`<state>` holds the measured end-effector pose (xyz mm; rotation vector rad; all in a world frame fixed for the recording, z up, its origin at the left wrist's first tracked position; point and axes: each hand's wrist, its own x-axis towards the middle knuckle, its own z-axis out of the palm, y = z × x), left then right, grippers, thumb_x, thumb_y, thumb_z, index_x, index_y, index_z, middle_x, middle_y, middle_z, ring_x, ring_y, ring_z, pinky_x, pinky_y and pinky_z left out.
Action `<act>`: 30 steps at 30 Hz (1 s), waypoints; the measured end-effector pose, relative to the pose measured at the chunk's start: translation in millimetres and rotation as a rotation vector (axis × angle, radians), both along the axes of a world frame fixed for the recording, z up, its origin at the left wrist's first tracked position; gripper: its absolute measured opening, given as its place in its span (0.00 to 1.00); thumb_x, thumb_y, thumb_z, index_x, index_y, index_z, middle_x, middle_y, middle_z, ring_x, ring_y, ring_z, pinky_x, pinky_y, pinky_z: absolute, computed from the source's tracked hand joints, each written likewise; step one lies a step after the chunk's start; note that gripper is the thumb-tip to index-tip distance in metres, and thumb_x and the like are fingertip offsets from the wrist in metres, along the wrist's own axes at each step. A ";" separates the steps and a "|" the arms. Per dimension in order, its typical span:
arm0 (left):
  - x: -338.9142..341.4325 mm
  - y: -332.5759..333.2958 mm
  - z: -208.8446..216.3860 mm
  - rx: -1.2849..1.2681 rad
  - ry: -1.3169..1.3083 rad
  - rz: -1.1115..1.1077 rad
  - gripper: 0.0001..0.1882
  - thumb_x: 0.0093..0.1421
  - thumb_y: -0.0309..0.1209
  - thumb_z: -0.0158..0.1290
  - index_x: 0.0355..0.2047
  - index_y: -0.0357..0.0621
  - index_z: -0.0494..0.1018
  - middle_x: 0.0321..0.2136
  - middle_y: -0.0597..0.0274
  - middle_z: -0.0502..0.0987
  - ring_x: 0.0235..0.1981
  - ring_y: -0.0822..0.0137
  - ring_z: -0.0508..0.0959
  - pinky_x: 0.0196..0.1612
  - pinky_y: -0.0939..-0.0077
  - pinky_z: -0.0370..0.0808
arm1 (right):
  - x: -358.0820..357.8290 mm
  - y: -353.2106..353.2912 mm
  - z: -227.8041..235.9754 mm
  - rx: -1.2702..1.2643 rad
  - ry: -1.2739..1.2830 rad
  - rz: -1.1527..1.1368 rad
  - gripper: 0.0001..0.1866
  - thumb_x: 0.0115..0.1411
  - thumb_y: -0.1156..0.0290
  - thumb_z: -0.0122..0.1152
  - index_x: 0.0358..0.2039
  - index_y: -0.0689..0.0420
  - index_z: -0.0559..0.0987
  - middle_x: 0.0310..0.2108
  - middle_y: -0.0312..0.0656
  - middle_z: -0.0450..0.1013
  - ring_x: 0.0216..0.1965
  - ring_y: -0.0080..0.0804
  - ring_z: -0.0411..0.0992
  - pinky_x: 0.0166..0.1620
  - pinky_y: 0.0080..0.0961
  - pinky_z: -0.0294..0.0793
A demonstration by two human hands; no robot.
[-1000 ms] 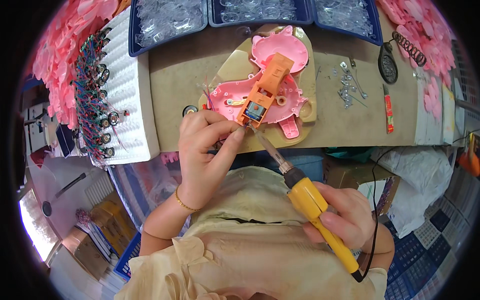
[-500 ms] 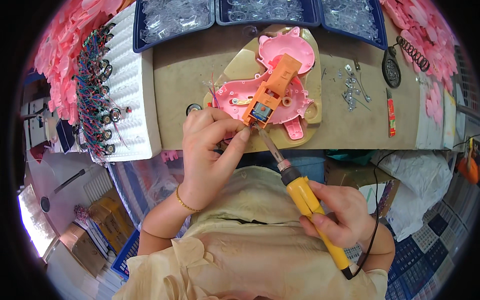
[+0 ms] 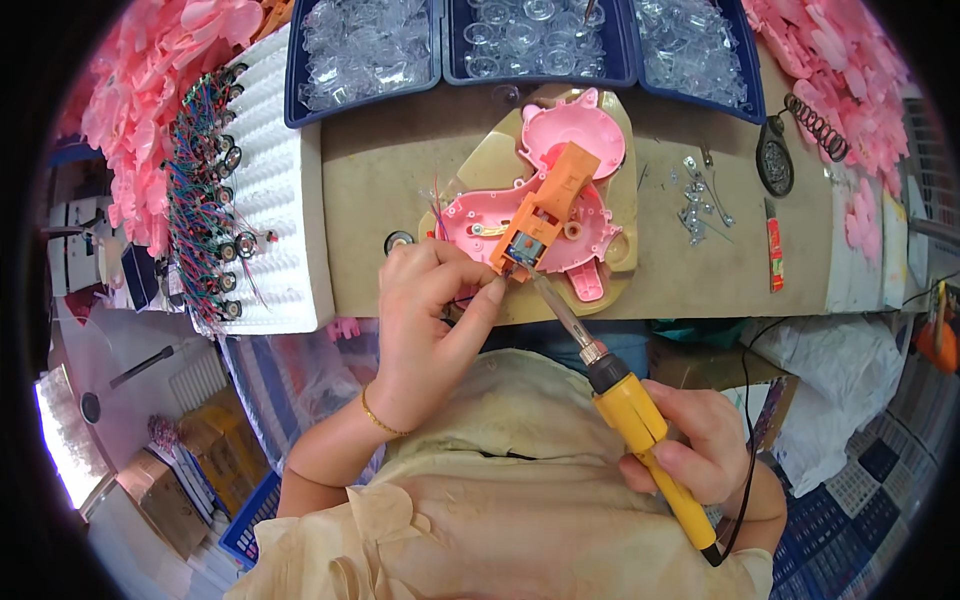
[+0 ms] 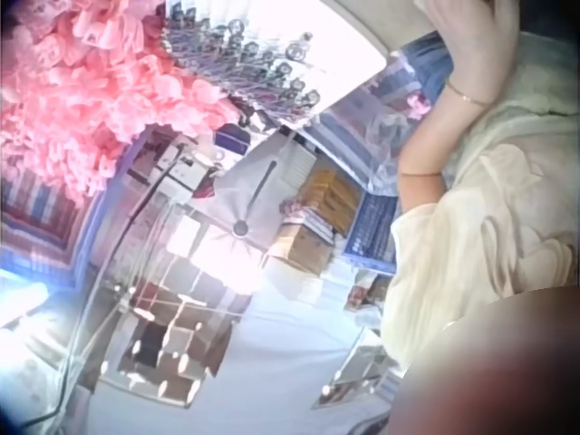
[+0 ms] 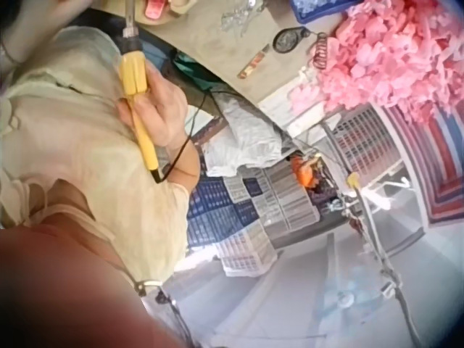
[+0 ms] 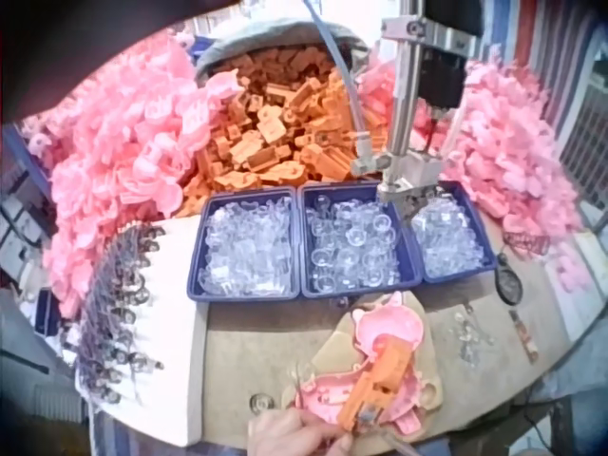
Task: Assembling a pink toy unicorn by attaching parts and wiring using a glue gun and specialized tools.
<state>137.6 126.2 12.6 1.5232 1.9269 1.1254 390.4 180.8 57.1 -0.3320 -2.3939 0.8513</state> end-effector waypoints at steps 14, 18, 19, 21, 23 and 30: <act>-4.9 -1.9 7.2 0.187 0.149 -0.003 0.07 0.47 0.24 0.57 0.29 0.46 0.74 0.26 0.64 0.72 0.32 0.62 0.71 0.37 0.70 0.63 | 1.0 7.8 9.1 -0.016 -0.091 -0.010 0.31 0.48 0.68 0.69 0.49 0.52 0.61 0.43 0.65 0.67 0.27 0.45 0.75 0.22 0.26 0.72; -6.6 9.7 15.3 0.079 0.253 -0.061 0.07 0.48 0.27 0.58 0.29 0.48 0.74 0.27 0.67 0.72 0.34 0.63 0.71 0.40 0.67 0.64 | 11.9 2.4 -4.2 -0.142 0.013 -0.059 0.30 0.50 0.67 0.67 0.49 0.54 0.60 0.42 0.65 0.68 0.27 0.44 0.75 0.22 0.26 0.72; -5.9 10.9 15.0 0.110 0.382 -0.056 0.08 0.47 0.29 0.59 0.29 0.49 0.74 0.27 0.69 0.71 0.35 0.65 0.71 0.40 0.67 0.64 | 15.2 1.7 -5.6 -0.205 -0.028 -0.043 0.30 0.51 0.66 0.67 0.49 0.55 0.60 0.42 0.65 0.68 0.27 0.43 0.75 0.22 0.26 0.73; -4.6 9.6 19.4 0.089 0.405 -0.079 0.08 0.47 0.30 0.59 0.29 0.50 0.74 0.27 0.69 0.71 0.35 0.65 0.71 0.41 0.67 0.63 | 12.4 3.9 -2.1 -0.243 -0.037 -0.039 0.30 0.51 0.66 0.67 0.49 0.56 0.60 0.42 0.65 0.69 0.28 0.43 0.75 0.23 0.26 0.73; -4.6 10.0 22.0 0.067 0.425 -0.100 0.08 0.47 0.30 0.59 0.29 0.50 0.74 0.27 0.69 0.71 0.35 0.65 0.71 0.41 0.67 0.63 | 8.3 6.7 1.1 -0.281 -0.050 -0.033 0.31 0.51 0.66 0.66 0.50 0.57 0.60 0.42 0.65 0.69 0.29 0.42 0.75 0.23 0.27 0.73; -5.9 11.7 26.1 0.043 0.434 -0.144 0.09 0.46 0.30 0.60 0.29 0.50 0.74 0.26 0.70 0.70 0.35 0.65 0.71 0.40 0.67 0.63 | -0.5 10.6 6.3 -0.352 0.009 -0.012 0.35 0.56 0.60 0.62 0.58 0.54 0.55 0.45 0.67 0.65 0.38 0.48 0.74 0.37 0.34 0.75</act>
